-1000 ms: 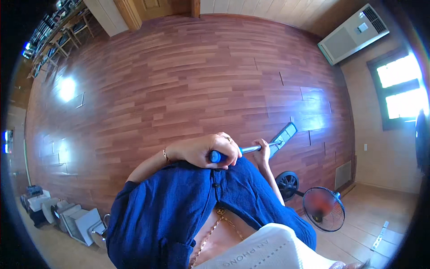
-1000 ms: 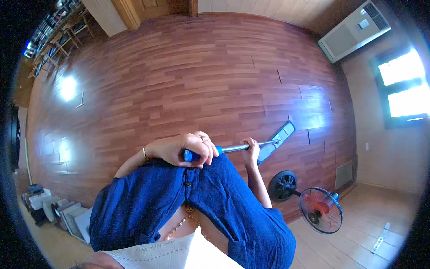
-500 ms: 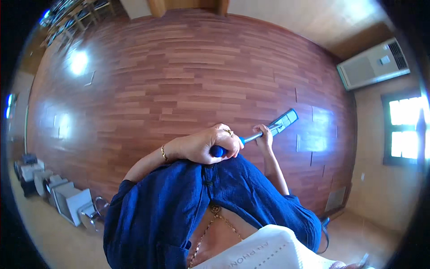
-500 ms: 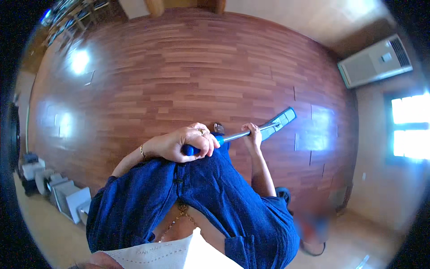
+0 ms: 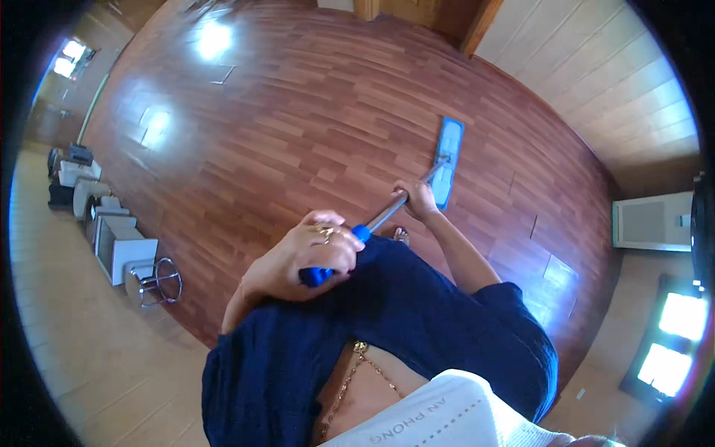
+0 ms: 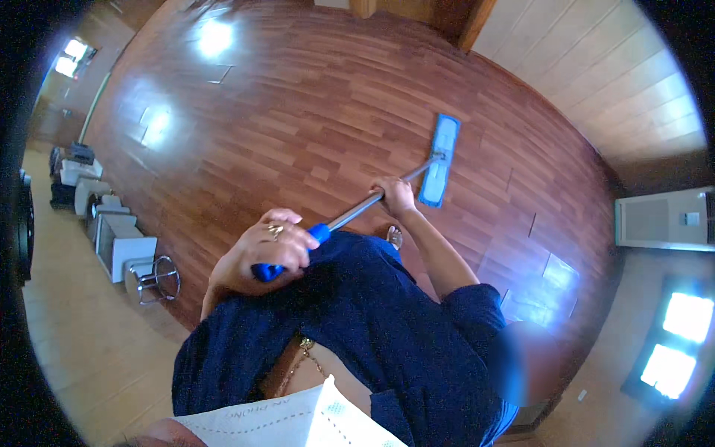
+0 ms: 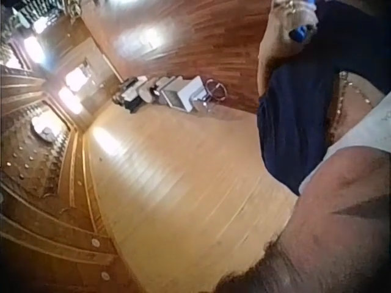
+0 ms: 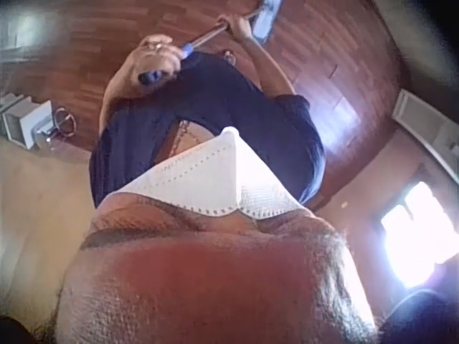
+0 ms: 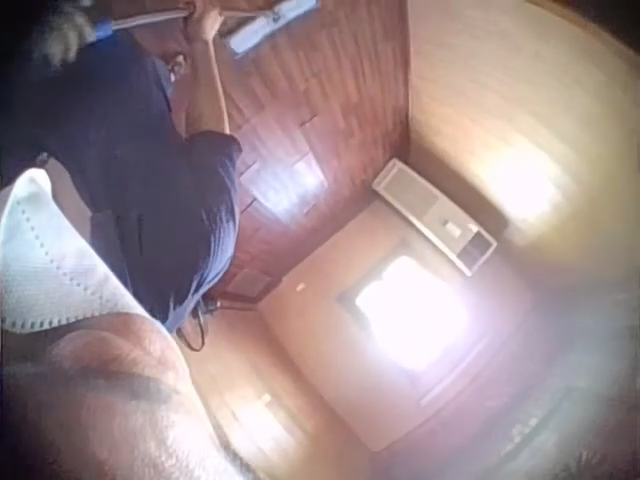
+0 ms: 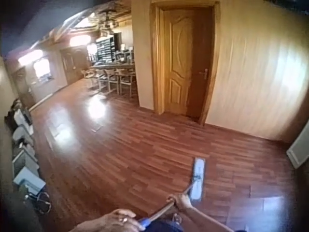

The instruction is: Mopping a large wooden floor using a flat mop.

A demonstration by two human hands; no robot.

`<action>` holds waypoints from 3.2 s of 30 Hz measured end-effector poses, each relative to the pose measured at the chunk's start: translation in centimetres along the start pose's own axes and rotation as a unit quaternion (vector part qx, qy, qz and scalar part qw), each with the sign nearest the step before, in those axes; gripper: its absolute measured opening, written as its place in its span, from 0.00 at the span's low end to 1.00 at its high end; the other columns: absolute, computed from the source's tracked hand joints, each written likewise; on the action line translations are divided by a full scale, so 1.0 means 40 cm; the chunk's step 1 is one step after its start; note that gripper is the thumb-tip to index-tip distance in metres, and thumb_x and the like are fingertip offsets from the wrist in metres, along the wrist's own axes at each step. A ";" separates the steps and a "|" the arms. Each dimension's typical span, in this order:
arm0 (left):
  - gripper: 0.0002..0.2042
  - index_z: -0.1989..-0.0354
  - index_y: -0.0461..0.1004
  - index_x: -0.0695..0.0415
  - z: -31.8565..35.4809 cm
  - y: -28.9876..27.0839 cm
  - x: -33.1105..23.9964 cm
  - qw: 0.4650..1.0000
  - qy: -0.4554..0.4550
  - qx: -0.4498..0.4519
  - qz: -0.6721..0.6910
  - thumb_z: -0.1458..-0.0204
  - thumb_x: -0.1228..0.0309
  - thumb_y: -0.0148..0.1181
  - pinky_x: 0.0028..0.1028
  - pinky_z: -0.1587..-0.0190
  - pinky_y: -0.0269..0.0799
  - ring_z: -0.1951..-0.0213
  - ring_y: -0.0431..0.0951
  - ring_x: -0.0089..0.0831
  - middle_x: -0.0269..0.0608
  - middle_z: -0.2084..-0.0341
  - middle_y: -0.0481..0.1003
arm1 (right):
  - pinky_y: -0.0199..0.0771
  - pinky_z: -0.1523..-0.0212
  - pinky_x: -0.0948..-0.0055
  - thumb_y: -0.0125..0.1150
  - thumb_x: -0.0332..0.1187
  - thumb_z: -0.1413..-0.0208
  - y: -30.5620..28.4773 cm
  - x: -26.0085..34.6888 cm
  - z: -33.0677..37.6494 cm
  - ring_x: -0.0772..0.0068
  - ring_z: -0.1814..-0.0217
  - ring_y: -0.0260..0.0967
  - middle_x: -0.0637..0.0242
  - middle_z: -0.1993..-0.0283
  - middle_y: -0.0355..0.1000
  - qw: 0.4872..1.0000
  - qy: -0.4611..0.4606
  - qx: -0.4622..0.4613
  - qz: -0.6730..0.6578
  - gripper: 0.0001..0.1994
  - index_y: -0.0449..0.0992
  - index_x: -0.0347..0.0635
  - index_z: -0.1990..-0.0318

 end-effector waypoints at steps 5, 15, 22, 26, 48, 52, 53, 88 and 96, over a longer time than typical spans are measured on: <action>0.11 0.72 0.74 0.53 0.083 -0.080 -0.130 0.993 0.002 -0.093 -0.066 0.64 0.77 0.69 0.41 0.50 0.65 0.62 0.79 0.35 0.34 0.72 0.77 | 0.71 0.63 0.56 0.57 0.38 0.49 0.116 0.223 -0.087 0.55 0.60 0.75 0.61 0.67 0.76 0.986 -0.126 0.111 0.021 0.05 0.77 0.54 0.67; 0.15 0.69 0.74 0.53 0.272 -0.071 -0.448 0.947 0.009 -0.223 -0.229 0.60 0.60 0.72 0.33 0.64 0.71 0.72 0.80 0.30 0.32 0.80 0.77 | 0.71 0.68 0.53 0.62 0.36 0.56 0.344 0.704 0.059 0.51 0.68 0.74 0.60 0.72 0.75 0.842 -0.370 0.375 -0.115 0.06 0.76 0.53 0.68; 0.19 0.68 0.73 0.54 0.312 -0.014 -0.534 0.902 -0.015 -0.293 -0.318 0.58 0.54 0.71 0.29 0.66 0.76 0.76 0.81 0.28 0.32 0.81 0.77 | 0.71 0.69 0.54 0.62 0.34 0.58 0.385 0.792 0.176 0.52 0.69 0.73 0.62 0.75 0.74 0.768 -0.466 0.428 -0.099 0.04 0.75 0.53 0.72; 0.20 0.65 0.73 0.55 0.331 -0.006 -0.508 0.921 -0.037 -0.265 -0.282 0.59 0.56 0.73 0.32 0.63 0.76 0.70 0.82 0.31 0.36 0.76 0.79 | 0.71 0.67 0.55 0.61 0.33 0.60 0.388 0.757 0.167 0.53 0.68 0.73 0.64 0.75 0.74 0.769 -0.473 0.426 -0.058 0.05 0.75 0.54 0.73; 0.11 0.74 0.72 0.56 -0.067 -0.048 0.003 0.995 0.040 -0.087 0.007 0.61 0.73 0.71 0.44 0.50 0.70 0.58 0.80 0.42 0.41 0.72 0.79 | 0.71 0.60 0.53 0.57 0.31 0.53 -0.025 0.017 -0.086 0.48 0.63 0.73 0.56 0.70 0.75 0.998 -0.010 0.040 -0.049 0.04 0.77 0.48 0.71; 0.09 0.73 0.72 0.55 -0.178 -0.006 0.078 0.996 0.017 0.031 0.082 0.59 0.76 0.68 0.47 0.44 0.63 0.52 0.77 0.43 0.38 0.67 0.79 | 0.71 0.63 0.58 0.63 0.33 0.56 -0.135 -0.139 -0.012 0.53 0.63 0.72 0.61 0.72 0.74 0.994 0.053 -0.092 -0.003 0.05 0.76 0.48 0.70; 0.08 0.73 0.72 0.55 -0.207 0.012 0.095 0.994 0.014 0.061 0.094 0.59 0.77 0.67 0.47 0.43 0.62 0.51 0.77 0.43 0.38 0.66 0.79 | 0.70 0.60 0.56 0.60 0.28 0.59 -0.154 -0.170 0.015 0.53 0.59 0.72 0.63 0.71 0.74 0.991 0.076 -0.109 0.013 0.06 0.75 0.49 0.70; 0.12 0.79 0.70 0.52 -0.318 -0.029 0.039 0.981 0.104 -0.087 -0.141 0.62 0.69 0.71 0.39 0.56 0.68 0.65 0.77 0.33 0.32 0.76 0.74 | 0.71 0.58 0.56 0.62 0.35 0.55 -0.101 -0.074 -0.307 0.55 0.57 0.73 0.62 0.66 0.75 0.991 -0.106 0.001 -0.080 0.07 0.74 0.48 0.67; 0.14 0.80 0.70 0.52 -0.209 -0.162 0.098 0.964 0.095 -0.187 -0.165 0.59 0.60 0.70 0.41 0.59 0.69 0.67 0.80 0.34 0.33 0.78 0.76 | 0.67 0.55 0.56 0.60 0.35 0.54 0.036 0.066 -0.455 0.60 0.56 0.73 0.66 0.66 0.75 0.974 -0.196 0.084 -0.074 0.05 0.75 0.53 0.68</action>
Point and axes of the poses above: each hand's wrist, its own z-axis away from the middle knuckle, its own y-axis out of the palm, x = y × z, the point moved 9 cm from there along -z, towards the middle knuckle
